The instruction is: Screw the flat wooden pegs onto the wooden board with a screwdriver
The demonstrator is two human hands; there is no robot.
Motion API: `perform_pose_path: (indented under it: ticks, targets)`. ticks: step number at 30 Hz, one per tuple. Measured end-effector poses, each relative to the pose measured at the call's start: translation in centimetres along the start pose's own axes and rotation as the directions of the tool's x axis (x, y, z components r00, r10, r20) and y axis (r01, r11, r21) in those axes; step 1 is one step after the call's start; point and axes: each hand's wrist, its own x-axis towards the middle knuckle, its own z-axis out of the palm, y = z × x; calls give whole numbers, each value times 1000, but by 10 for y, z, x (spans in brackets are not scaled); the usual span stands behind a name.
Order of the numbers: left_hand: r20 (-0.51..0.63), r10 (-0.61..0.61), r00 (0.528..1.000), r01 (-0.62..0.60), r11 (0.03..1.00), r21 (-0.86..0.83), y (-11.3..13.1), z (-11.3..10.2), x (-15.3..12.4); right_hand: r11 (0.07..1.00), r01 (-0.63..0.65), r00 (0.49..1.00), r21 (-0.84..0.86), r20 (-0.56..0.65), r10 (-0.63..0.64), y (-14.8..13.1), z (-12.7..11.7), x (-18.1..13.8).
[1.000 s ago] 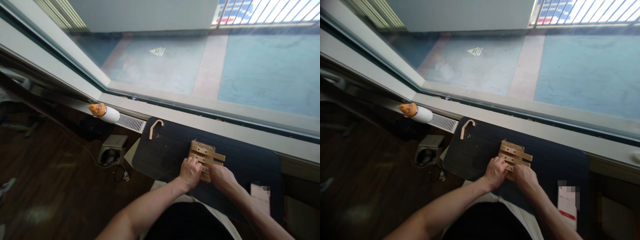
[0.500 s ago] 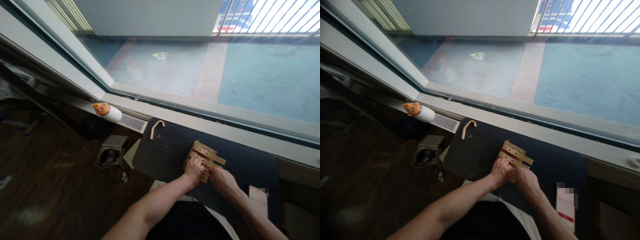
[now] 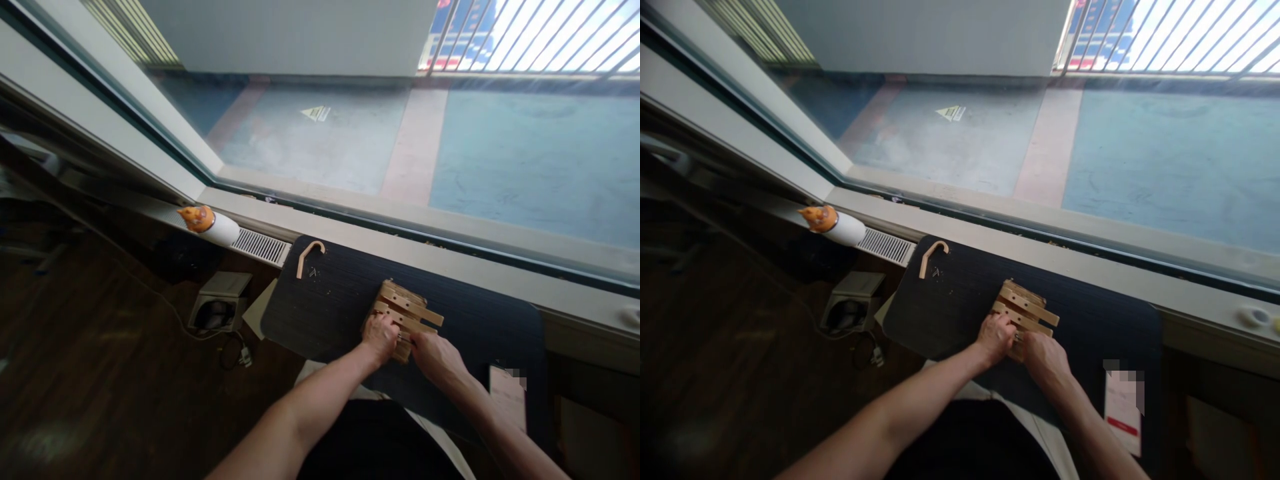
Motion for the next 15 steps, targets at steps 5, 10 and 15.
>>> perform_pose_path:
  ticks: [5,10,15]
  targets:
    - [24,21,999,-23,996,89,6,-2,0,1000,-8,1000,-6,2,8,-1,-3,0]
    - [47,13,999,-21,983,184,10,-9,-6,1000,-18,1000,0,20,18,-2,-5,0]
    - [-62,-71,996,87,949,304,1,-29,-28,999,-28,999,22,27,27,2,-4,3]
